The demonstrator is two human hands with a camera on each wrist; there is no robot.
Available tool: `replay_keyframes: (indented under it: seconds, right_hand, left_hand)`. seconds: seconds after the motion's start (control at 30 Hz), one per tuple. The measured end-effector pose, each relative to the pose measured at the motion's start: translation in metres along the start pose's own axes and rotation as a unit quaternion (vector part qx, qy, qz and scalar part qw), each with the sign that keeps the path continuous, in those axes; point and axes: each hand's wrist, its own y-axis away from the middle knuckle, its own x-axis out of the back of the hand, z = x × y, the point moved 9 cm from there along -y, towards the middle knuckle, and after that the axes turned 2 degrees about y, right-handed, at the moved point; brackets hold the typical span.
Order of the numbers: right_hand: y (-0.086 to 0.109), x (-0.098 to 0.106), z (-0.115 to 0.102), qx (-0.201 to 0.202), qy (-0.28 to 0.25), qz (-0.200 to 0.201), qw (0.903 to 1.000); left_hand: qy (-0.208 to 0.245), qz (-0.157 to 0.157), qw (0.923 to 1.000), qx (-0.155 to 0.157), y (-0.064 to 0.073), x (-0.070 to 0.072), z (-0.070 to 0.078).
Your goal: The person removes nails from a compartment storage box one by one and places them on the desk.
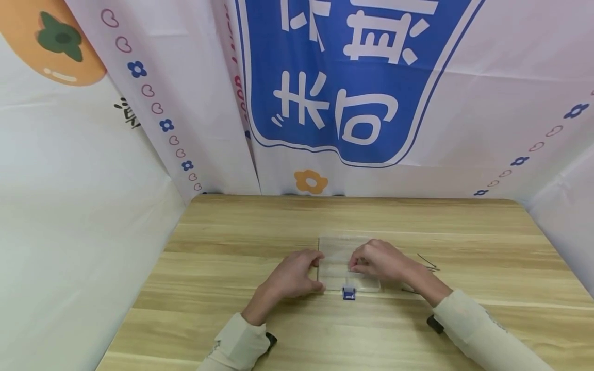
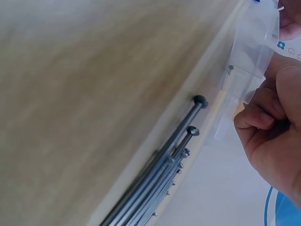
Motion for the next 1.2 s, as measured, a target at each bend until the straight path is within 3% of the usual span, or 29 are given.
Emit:
replay_keyframes:
  seconds: [0.2, 0.4, 0.77, 1.2]
  right_hand:
    - [0.003, 0.007, 0.003, -0.013, -0.022, -0.005, 0.9997]
    - [0.016, 0.029, 0.010, -0.041, -0.022, 0.028, 0.9985]
    - [0.057, 0.053, 0.026, -0.073, -0.011, 0.060, 0.9955]
    - [0.105, 0.054, 0.050, -0.122, -0.004, 0.067, 0.9903]
  left_hand:
    - [0.001, 0.000, 1.0000, 0.004, 0.000, 0.000, 0.000]
    - [-0.002, -0.003, 1.0000, 0.006, -0.001, -0.002, 0.000]
    - [0.000, 0.001, 1.0000, 0.000, 0.000, -0.001, -0.001]
    - [0.002, -0.002, 1.0000, -0.002, -0.002, -0.002, 0.000]
